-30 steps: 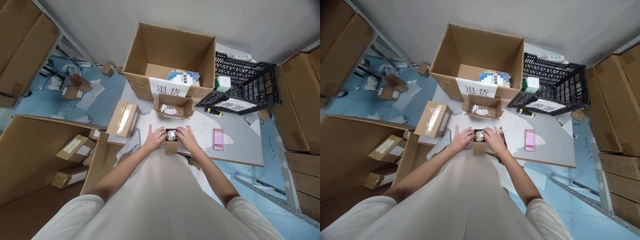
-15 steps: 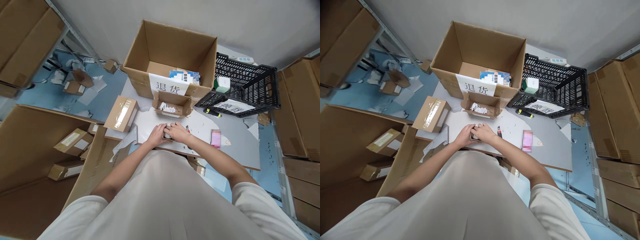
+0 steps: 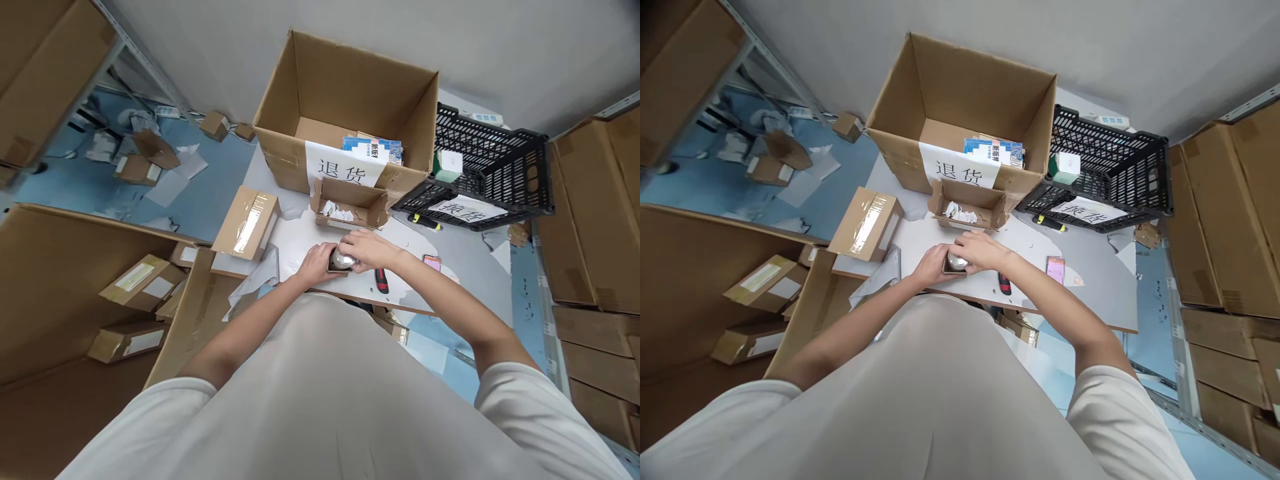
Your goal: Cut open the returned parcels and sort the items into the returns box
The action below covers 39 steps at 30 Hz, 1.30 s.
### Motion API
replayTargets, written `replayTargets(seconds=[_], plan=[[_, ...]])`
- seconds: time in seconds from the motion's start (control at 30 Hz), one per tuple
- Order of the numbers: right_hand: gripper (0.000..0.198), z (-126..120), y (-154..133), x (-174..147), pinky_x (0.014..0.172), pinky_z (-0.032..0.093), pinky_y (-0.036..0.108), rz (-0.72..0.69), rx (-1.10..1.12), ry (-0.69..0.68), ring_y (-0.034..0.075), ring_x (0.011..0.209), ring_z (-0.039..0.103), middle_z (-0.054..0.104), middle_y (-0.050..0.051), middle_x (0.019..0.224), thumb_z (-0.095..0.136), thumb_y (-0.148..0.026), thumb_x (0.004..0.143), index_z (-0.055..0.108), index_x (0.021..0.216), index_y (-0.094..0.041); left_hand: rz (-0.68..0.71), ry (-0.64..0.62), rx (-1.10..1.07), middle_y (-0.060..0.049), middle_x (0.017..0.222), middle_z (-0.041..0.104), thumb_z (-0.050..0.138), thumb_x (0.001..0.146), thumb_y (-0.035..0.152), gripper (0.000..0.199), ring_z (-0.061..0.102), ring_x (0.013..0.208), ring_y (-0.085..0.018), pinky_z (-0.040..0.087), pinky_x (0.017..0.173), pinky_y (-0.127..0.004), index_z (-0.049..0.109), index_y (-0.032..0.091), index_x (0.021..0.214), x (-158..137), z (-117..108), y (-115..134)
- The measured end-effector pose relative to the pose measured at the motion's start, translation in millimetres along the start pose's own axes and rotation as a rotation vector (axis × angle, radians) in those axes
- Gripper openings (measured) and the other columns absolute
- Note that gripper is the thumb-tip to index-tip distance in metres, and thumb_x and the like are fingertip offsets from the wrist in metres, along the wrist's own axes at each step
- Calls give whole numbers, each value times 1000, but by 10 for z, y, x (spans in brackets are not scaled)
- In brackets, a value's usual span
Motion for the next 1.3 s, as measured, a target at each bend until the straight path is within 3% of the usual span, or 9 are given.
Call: replayTargets(seconds=[0.2, 0.33, 0.4, 0.47, 0.57, 0.7, 0.9, 1.13, 1.3], plan=[[31, -603, -54, -291, 72, 30, 32, 130, 92, 195, 22, 83, 48, 59, 8, 93, 63, -31, 68, 54, 95, -19, -24, -21, -8, -18, 131, 49, 78, 57, 54, 94, 45, 124, -35, 32, 104, -52, 37, 15, 133, -4, -39, 51], [30, -995, -67, -428, 73, 34, 32, 193, 196, 319, 21, 81, 47, 56, 6, 89, 61, -29, 67, 51, 93, -19, -40, 19, -39, -25, 151, 23, 75, 50, 69, 120, 13, 141, -45, 10, 108, -67, 24, 14, 144, -37, -209, 74], [29, -1179, -58, -472, 74, 36, 32, 229, 270, 365, 21, 83, 48, 56, 6, 90, 62, -30, 68, 50, 92, -20, 0, 84, -136, -25, 154, 12, 73, 50, 71, 126, 4, 142, -45, 8, 108, -68, 15, 15, 148, -6, -367, 111], [29, -1345, -36, -503, 75, 38, 34, 288, 370, 417, 21, 86, 49, 56, 6, 95, 63, -32, 69, 51, 92, -21, 88, 118, -315, -24, 154, 16, 76, 51, 67, 127, 14, 142, -42, 16, 110, -61, 12, 16, 148, 65, -539, 174], [32, -1522, 15, -518, 79, 41, 35, 372, 586, 548, 21, 91, 52, 58, 4, 102, 67, -40, 69, 53, 93, -22, 160, 129, -616, -20, 140, 44, 80, 53, 57, 108, 46, 127, -34, 39, 103, -47, 31, 16, 141, 177, -765, 256], [44, -1556, 61, -432, 81, 45, 36, 361, 918, 726, 23, 99, 56, 60, 4, 102, 77, -47, 61, 55, 91, -23, 65, 204, -819, -11, 109, 64, 82, 53, 46, 73, 63, 97, -25, 51, 83, -36, 54, 17, 114, 148, -933, 257], [47, -1304, 6, -208, 91, 44, 44, 254, 1082, 831, 26, 113, 54, 61, 8, 114, 66, -62, 71, 53, 95, -23, -1, 131, -957, -4, 92, 64, 82, 52, 39, 61, 63, 78, -18, 50, 67, -29, 57, 16, 102, -107, -924, 206], [55, -1267, -2, -302, 105, 34, 50, 183, 968, 676, 26, 125, 48, 57, 7, 131, 57, -58, 81, 53, 127, -28, 6, 147, -924, -3, 88, 63, 80, 51, 42, 59, 61, 79, -18, 48, 68, -29, 56, 17, 100, -137, -1060, 240], [54, -1263, -41, -360, 108, 31, 50, 150, 806, 606, 25, 130, 43, 53, 5, 136, 50, -56, 87, 48, 136, -32, -35, 137, -952, -1, 82, 63, 79, 48, 45, 56, 60, 74, -18, 47, 65, -29, 57, 17, 92, -178, -1056, 248]])
Point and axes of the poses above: each hand's wrist, its own x-axis towards the middle knuckle, its own z-axis out of the palm, y = z × x, the point moved 3 cm from there along x, towards the middle knuckle
